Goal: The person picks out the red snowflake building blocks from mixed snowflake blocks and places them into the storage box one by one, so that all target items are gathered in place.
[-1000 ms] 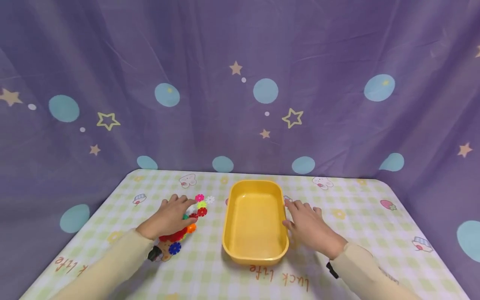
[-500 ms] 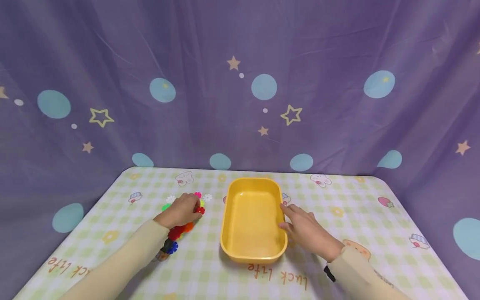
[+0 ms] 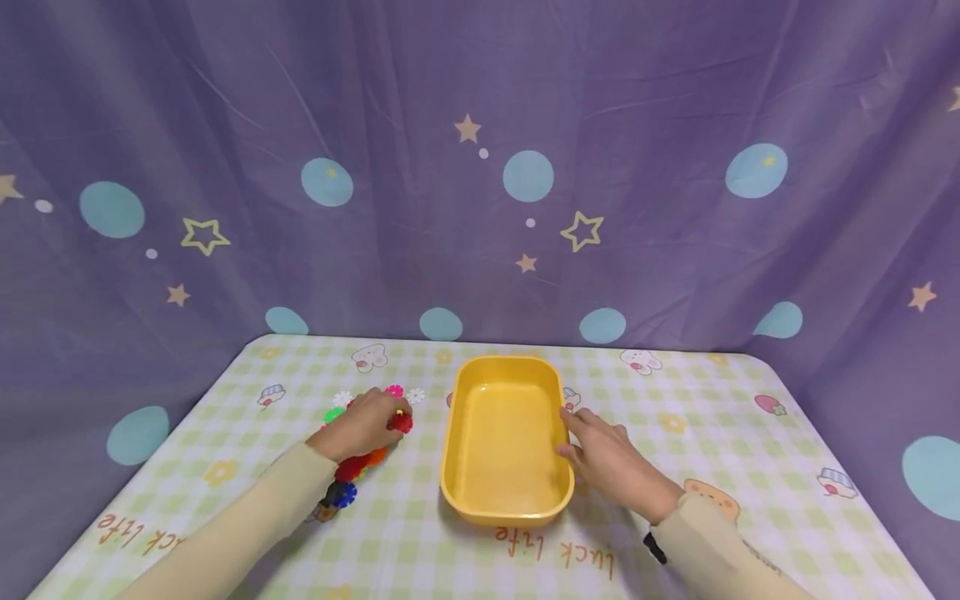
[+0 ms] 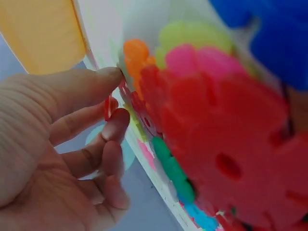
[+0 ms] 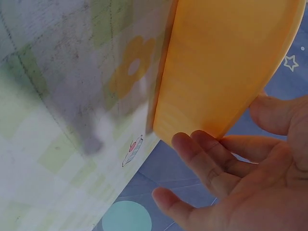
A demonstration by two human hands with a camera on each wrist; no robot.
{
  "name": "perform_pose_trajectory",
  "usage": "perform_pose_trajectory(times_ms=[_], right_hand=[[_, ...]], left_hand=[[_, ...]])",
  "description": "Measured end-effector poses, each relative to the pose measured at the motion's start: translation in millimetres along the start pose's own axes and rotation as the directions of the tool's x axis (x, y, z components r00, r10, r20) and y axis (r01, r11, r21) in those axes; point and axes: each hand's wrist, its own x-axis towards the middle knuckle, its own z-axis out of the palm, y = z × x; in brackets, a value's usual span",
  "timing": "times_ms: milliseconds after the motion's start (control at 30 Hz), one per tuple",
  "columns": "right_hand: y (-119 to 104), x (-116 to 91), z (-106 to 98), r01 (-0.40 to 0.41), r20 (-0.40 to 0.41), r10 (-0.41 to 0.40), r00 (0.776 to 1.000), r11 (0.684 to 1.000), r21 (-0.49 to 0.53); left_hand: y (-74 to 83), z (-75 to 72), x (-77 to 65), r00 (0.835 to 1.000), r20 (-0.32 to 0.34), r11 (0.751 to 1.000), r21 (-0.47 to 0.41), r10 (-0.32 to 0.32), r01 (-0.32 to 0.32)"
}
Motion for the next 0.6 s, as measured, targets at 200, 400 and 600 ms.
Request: perform_pose_trajectory(times_ms=[200, 400, 600], right_hand=[[3, -1, 2, -0.010, 0.014, 0.010, 1.000, 1.000, 0.019], [6, -2, 3, -0.006, 0.001, 0.006, 1.000, 0.999, 0.049], [6, 0, 4, 0.027, 0.002, -0.027, 1.000, 0.998, 0.063]], left_hand=[[20.7, -20.6, -1.6, 0.942, -0.188, 0.952, -0.071, 0.279, -0.296], [80.3, -30.6, 6.4, 0.777, -0.167, 0.777, -0.079, 0.607, -0.624], [112.6, -3.0, 25.6, 0.724, -0.028, 0.723, -0.049, 0.689, -0.690]])
